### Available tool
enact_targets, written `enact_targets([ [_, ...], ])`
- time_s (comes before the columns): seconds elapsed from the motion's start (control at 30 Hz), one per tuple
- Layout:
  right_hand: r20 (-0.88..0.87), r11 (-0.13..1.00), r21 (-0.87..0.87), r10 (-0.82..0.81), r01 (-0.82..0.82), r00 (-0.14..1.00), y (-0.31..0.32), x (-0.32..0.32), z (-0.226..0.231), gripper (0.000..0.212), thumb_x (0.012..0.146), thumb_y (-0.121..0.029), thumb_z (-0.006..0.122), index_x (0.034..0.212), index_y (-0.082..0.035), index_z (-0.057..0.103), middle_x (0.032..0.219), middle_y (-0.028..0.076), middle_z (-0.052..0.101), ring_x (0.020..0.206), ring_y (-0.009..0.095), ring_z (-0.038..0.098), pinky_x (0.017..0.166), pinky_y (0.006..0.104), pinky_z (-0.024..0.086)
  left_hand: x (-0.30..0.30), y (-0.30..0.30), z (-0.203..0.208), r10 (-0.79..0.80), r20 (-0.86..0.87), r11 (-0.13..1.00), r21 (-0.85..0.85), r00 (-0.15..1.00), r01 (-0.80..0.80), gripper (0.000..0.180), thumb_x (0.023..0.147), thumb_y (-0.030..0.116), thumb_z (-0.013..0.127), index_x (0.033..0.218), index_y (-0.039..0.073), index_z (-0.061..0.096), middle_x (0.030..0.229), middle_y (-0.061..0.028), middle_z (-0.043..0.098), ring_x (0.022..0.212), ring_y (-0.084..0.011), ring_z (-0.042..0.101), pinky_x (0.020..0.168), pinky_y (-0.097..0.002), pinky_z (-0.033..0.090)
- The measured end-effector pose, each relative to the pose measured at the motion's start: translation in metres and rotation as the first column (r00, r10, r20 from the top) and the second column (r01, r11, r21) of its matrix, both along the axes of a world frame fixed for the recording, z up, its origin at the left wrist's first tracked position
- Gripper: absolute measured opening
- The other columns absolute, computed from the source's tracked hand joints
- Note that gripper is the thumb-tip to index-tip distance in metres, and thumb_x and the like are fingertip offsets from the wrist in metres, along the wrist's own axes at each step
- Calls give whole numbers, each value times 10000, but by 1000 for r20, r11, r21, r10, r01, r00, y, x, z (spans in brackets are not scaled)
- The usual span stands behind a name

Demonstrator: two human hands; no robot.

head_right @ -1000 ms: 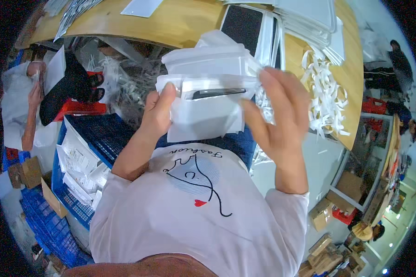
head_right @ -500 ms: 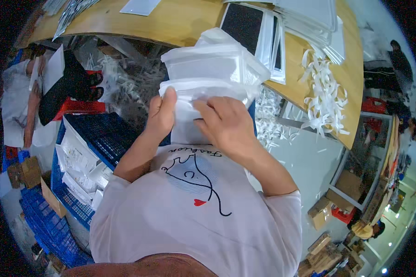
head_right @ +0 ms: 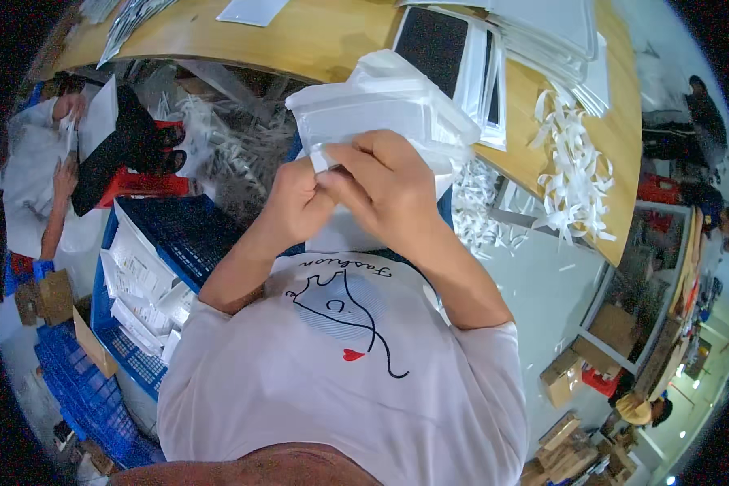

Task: Packaging thin electronic devices into protective white bubble mailers at a workbench.

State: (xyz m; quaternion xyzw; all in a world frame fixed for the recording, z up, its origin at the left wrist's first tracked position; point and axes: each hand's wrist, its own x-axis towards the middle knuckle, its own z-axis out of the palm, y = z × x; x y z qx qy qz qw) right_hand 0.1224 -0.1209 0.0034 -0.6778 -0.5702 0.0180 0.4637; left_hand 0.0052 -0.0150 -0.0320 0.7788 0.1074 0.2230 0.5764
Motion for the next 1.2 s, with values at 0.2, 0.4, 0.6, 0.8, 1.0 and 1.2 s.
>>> enact_targets([
  [0.2, -676, 855, 188, -244, 483, 695, -45, 64, 3, 67, 846, -55, 568, 809, -27, 617, 749, 36, 568, 649, 132, 493, 620, 225, 404, 2, 6, 11, 43, -45, 995, -87, 998, -46, 177, 861, 113, 580, 969, -17, 633, 794, -105, 653, 660, -176, 562, 601, -252, 443],
  [0.4, -894, 754, 84, -231, 651, 383, -88, 85, -16, 160, 877, -95, 557, 1021, -25, 542, 848, 67, 582, 690, 131, 516, 626, 222, 426, -7, 11, 8, 79, -109, 976, -192, 991, -99, 180, 860, 76, 568, 999, -15, 637, 854, -110, 661, 692, -182, 578, 622, -237, 451],
  [0.6, -928, 936, 132, 2, 325, 373, -73, 40, -47, 370, 798, 30, 608, 1164, -1, 565, 925, 101, 630, 757, 176, 560, 736, 236, 454, -4, 12, 10, -10, -57, 997, -75, 998, 5, 194, 821, 41, 590, 998, -19, 641, 870, -104, 649, 721, -180, 568, 651, -228, 442],
  [0.8, -786, 987, 128, 162, -99, 597, -80, 58, -68, 325, 737, 95, 580, 1045, 3, 625, 1014, 117, 629, 878, 192, 559, 821, 253, 430, -15, 37, -1, -185, 26, 982, 31, 982, 184, 223, 781, 7, 601, 999, -14, 644, 932, -99, 632, 802, -174, 561, 700, -228, 427],
  [1.0, -939, 987, 137, 157, -86, 306, -89, 66, -65, 214, 768, 50, 546, 948, 10, 655, 980, 105, 636, 852, 186, 555, 808, 246, 427, -21, 45, 4, -351, 117, 914, -171, 929, 367, 223, 775, -33, 579, 986, 6, 643, 999, -83, 619, 861, -180, 555, 735, -230, 417],
  [1.2, -876, 936, -159, -280, 313, 393, -71, 40, -47, 164, 844, -30, 527, 933, 8, 659, 929, 104, 648, 796, 169, 565, 752, 239, 444, -15, 21, 10, -42, -102, 999, -8, 994, 41, 188, 761, -37, 583, 938, 6, 628, 980, -88, 613, 826, -204, 548, 732, -250, 413],
])
